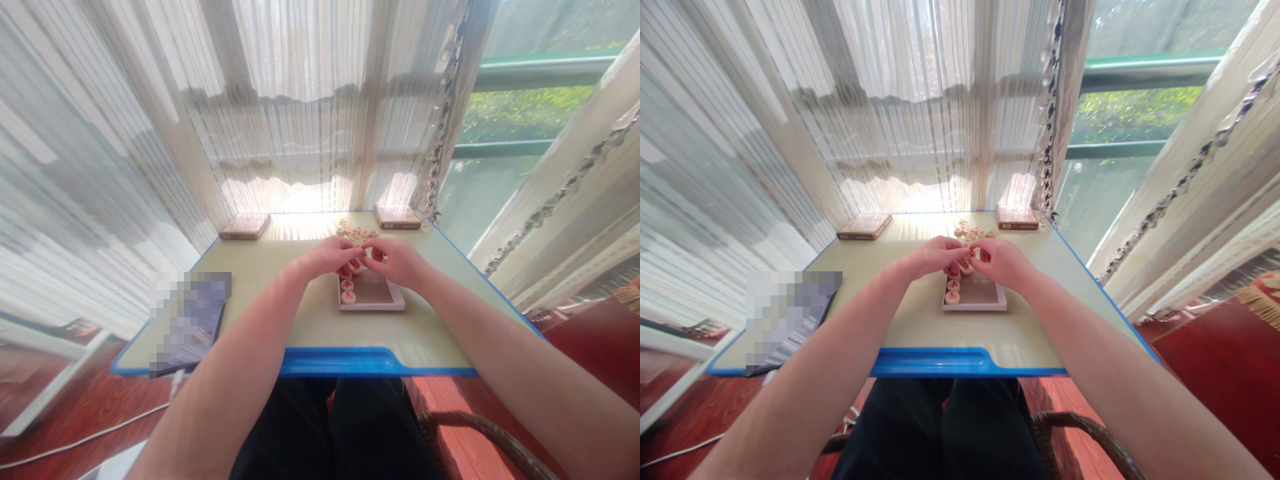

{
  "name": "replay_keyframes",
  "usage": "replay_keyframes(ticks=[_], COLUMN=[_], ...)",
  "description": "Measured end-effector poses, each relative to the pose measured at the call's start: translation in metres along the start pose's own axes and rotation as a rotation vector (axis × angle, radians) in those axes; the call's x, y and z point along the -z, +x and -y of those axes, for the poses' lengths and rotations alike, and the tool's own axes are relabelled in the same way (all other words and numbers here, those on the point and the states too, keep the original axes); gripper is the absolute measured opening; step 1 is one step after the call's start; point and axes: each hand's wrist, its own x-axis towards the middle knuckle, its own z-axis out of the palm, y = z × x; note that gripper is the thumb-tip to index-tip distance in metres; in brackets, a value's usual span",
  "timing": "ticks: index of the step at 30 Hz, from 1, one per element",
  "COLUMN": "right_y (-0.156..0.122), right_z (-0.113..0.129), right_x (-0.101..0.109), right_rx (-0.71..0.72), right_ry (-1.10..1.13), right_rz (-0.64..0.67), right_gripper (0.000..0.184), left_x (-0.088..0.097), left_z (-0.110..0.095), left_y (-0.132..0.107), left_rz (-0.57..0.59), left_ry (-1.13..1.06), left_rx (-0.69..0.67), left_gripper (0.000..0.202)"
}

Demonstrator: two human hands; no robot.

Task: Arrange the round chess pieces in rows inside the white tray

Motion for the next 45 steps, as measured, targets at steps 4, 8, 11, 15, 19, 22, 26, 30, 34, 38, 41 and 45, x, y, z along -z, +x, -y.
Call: replay_keyframes(ticks=[4,8,11,15,19,22,26,30,34,38,41,45], right_y=[-0.0005,-0.0008,-0.0008,-0.0006,0.0003,0.0008,0.0012,0.002,0.0019,0.001,0.0008,0.0008], right_z=[0.0007,0.0017,0.0014,0.0005,0.0015,0.0021,0.0004,-0.0027,-0.0026,0.0001,0.0002,-0.0014], right_x=[0.0001,0.0006,0.0007,0.0001,0.0002,-0.0001,-0.0023,-0.0034,-0.0027,-0.0025,-0.0027,-0.0027], right_rx=[-0.008,-0.008,-0.006,-0.005,-0.02,-0.027,0.002,-0.002,0.051,0.104,0.115,0.144], right_ry=[-0.005,0.004,0.01,0.019,0.01,-0.006,-0.013,0.004,0.045,0.064,0.083,0.099], right_rz=[0.001,-0.015,-0.016,-0.02,-0.028,-0.032,-0.038,-0.051,-0.094,-0.136,-0.158,-0.164], right_gripper=[0.023,0.023,0.023,0.024,0.021,0.02,0.018,0.019,0.015,0.013,0.017,0.021], left_x=[0.0003,0.0013,0.0033,0.0058,0.0065,0.0062,0.0064,0.0081,0.0093,0.0088,0.0085,0.0086], left_z=[0.0003,0.0004,0.0008,0.002,0.0046,0.0073,0.0091,0.0081,0.0075,0.0051,0.0022,0.0007], left_y=[0.0002,0.0001,-0.0003,-0.0003,0.0009,0.0023,0.0029,0.0013,0.0,-0.0018,-0.0034,-0.0038], left_rz=[-0.007,-0.004,0.021,0.045,0.048,0.041,0.043,0.054,0.033,0.002,0.003,0.009], left_ry=[-0.016,-0.045,-0.077,-0.116,-0.117,-0.095,-0.096,-0.09,-0.084,-0.12,-0.151,-0.168], left_rx=[0.0,-0.009,-0.014,-0.025,-0.028,-0.037,-0.037,-0.066,-0.091,-0.076,-0.068,-0.076], left_gripper=[0.033,0.034,0.034,0.034,0.034,0.031,0.026,0.026,0.027,0.028,0.03,0.028])
